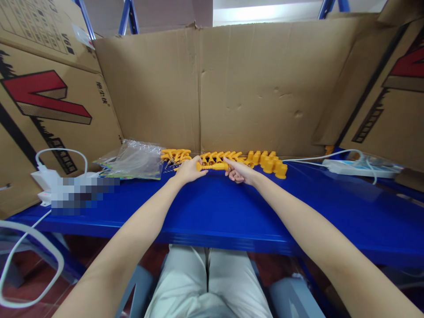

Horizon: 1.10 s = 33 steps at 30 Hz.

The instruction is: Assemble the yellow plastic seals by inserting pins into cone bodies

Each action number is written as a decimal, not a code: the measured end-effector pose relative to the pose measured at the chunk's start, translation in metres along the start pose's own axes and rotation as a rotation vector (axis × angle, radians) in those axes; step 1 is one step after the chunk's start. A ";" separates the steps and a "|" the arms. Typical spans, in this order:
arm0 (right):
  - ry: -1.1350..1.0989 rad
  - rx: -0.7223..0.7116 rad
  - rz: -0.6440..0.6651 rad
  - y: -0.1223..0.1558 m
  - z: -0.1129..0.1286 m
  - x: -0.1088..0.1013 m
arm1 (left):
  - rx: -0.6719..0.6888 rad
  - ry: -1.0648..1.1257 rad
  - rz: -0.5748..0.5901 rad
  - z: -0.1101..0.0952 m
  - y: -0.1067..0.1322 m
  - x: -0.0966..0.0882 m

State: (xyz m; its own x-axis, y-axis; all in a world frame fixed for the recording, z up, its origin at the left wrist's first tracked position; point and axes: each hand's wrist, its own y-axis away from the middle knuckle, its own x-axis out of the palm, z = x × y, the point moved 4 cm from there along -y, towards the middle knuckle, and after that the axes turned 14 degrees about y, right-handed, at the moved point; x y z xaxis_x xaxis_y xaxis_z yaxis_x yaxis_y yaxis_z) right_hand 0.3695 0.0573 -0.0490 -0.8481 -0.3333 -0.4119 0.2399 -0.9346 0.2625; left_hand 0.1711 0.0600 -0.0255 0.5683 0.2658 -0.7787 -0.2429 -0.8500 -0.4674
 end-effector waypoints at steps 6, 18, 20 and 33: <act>0.039 -0.048 0.083 -0.002 -0.002 -0.002 | 0.029 0.052 -0.002 0.005 -0.002 0.001; -0.016 -0.216 0.025 0.001 0.000 -0.009 | 0.034 0.053 -0.011 0.005 0.000 -0.001; -0.010 -0.209 0.020 0.001 0.000 -0.009 | 0.040 0.056 -0.011 0.004 0.000 -0.001; -0.020 -0.174 -0.039 0.004 0.004 -0.006 | 0.041 0.048 -0.010 0.000 0.002 -0.002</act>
State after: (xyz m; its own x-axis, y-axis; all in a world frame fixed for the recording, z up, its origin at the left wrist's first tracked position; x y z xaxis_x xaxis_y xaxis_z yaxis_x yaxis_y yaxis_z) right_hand 0.3738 0.0557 -0.0422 -0.8670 -0.2953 -0.4013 0.2831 -0.9548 0.0911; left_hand 0.1695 0.0581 -0.0247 0.6077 0.2514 -0.7533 -0.2681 -0.8280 -0.4926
